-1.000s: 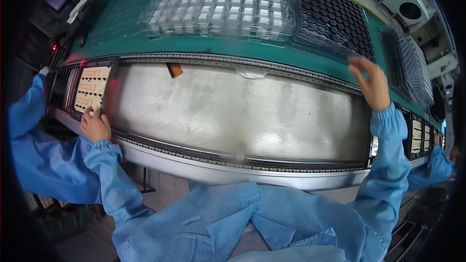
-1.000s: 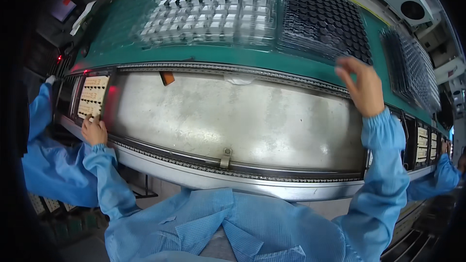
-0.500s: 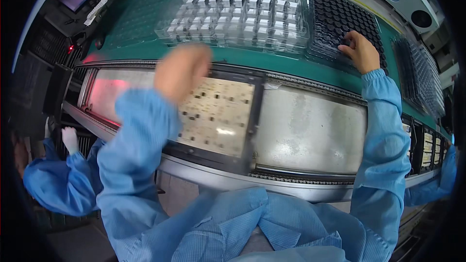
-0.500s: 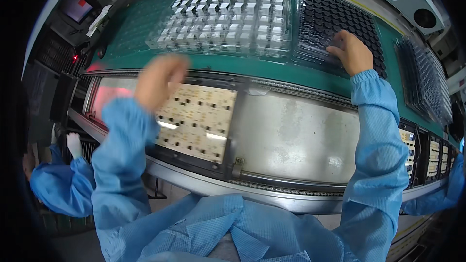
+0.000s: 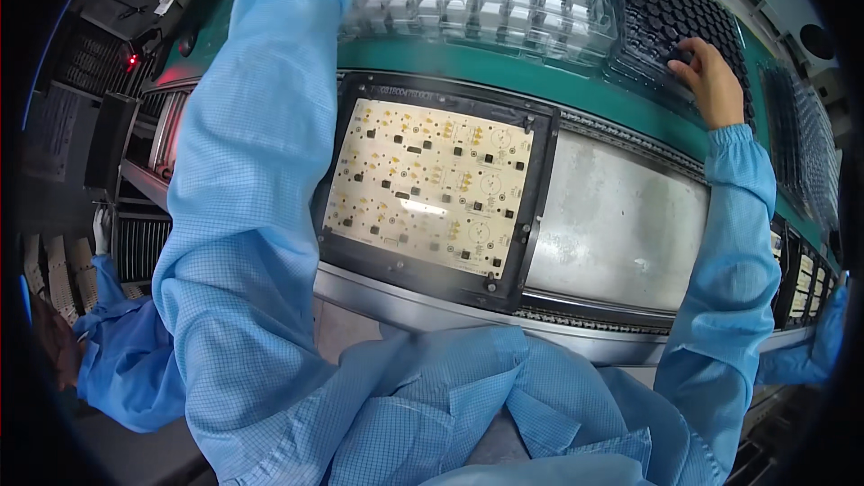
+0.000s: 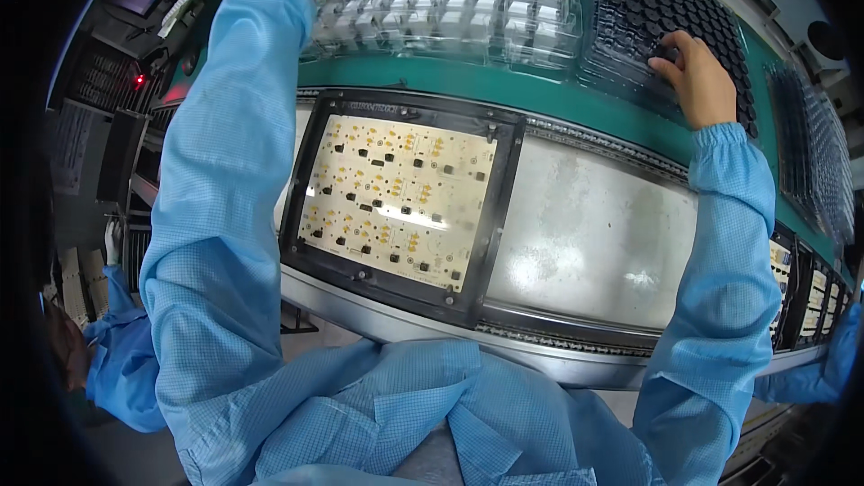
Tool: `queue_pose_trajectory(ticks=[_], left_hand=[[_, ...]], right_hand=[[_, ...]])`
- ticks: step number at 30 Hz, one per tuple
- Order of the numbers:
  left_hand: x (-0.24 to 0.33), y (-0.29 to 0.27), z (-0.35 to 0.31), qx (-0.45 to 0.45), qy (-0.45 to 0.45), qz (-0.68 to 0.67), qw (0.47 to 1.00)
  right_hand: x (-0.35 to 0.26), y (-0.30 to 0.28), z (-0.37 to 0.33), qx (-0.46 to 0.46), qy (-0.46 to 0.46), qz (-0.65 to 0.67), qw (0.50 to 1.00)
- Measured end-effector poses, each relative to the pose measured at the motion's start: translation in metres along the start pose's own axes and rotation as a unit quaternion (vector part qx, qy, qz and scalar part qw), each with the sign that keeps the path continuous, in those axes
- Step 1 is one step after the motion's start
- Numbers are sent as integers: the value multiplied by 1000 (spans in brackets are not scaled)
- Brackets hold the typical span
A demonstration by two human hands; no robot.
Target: Manually placing 7-segment display components onto a printed circuit board on a factory assembly line.
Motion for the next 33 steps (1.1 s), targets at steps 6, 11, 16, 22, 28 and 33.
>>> queue_pose_trajectory(ticks=[6,11,16,22,28,33], left_hand=[[247,59,168,14,-322,-201,925],[396,140,122,-182,-304,-165,920],[419,180,96,-198,-299,-106,927],[415,184,91,-218,-230,-32,948],[411,188,81,-252,-251,-26,934],[405,189,82,-274,-265,-36,924]], right_hand=[[165,14,-93,35,54,43,997],[206,0,-114,50,34,92,994],[186,-20,-155,84,23,234,968],[141,-16,-189,25,48,338,940],[114,-1,-194,-59,121,452,882],[96,10,-193,-112,67,453,882]])
Point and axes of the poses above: each hand's wrist, its own z-axis towards the middle knuckle, its own y-axis out of the palm, x = y × z, the point moved 2 cm from there along z, towards the middle knuckle, and after that the axes turned 2 degrees about x, right-handed, at the moved point
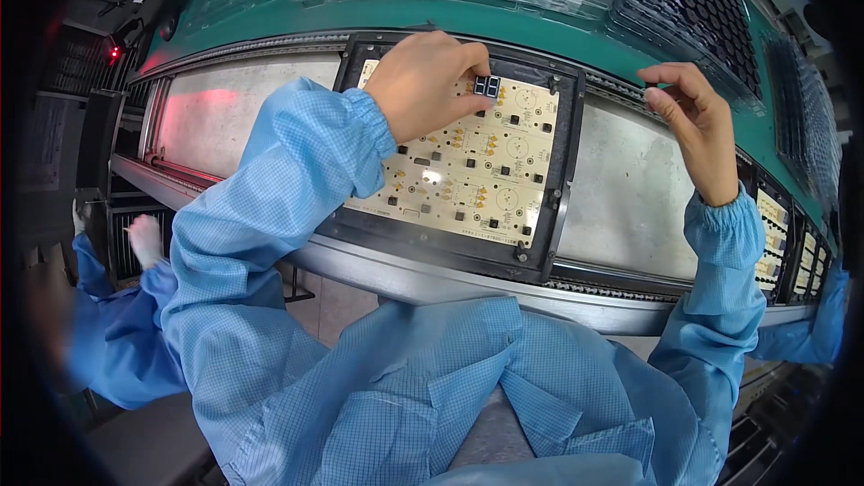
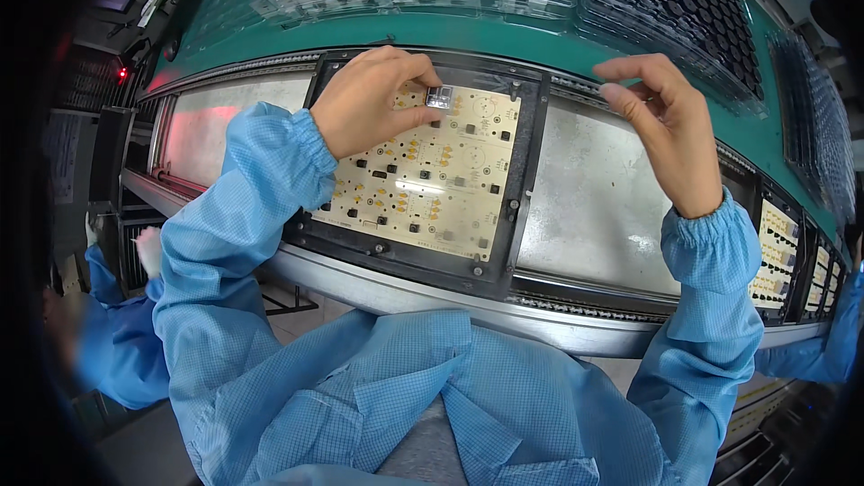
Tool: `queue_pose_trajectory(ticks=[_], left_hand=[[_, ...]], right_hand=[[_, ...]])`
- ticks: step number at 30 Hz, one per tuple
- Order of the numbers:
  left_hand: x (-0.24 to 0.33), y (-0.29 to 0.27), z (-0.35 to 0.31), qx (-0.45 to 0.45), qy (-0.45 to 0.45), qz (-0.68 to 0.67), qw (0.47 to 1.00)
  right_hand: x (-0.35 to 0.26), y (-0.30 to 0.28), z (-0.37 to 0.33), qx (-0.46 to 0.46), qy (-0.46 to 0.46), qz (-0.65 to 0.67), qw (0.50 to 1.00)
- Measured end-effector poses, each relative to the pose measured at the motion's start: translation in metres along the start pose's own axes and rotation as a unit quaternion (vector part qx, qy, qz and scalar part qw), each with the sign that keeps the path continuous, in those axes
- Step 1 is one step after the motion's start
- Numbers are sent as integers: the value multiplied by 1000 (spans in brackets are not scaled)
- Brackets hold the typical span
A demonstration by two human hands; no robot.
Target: Manually placing 7-segment display components onto a printed circuit board on a factory assembly line.
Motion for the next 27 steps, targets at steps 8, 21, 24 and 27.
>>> queue_pose_trajectory(ticks=[8,21,24,27], left_hand=[[-15,0,53,-202,-62,-44,976],[-161,-102,69,269,-14,-1,963],[-255,-102,90,162,62,-80,982],[-248,-80,124,92,-103,131,982]], right_hand=[[-7,42,11,-36,-1,20,999],[-19,95,25,-109,-9,28,994],[-8,113,35,-108,-60,-22,992],[0,129,43,-88,-163,-165,969]])
Point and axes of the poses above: each hand's wrist, its own z-axis towards the middle knuckle, its own y-axis out of the palm, x = y × z, the point moved 2 cm from there along z, towards the middle knuckle, and after that the axes turned 2 degrees about x, right-handed, at the moved point
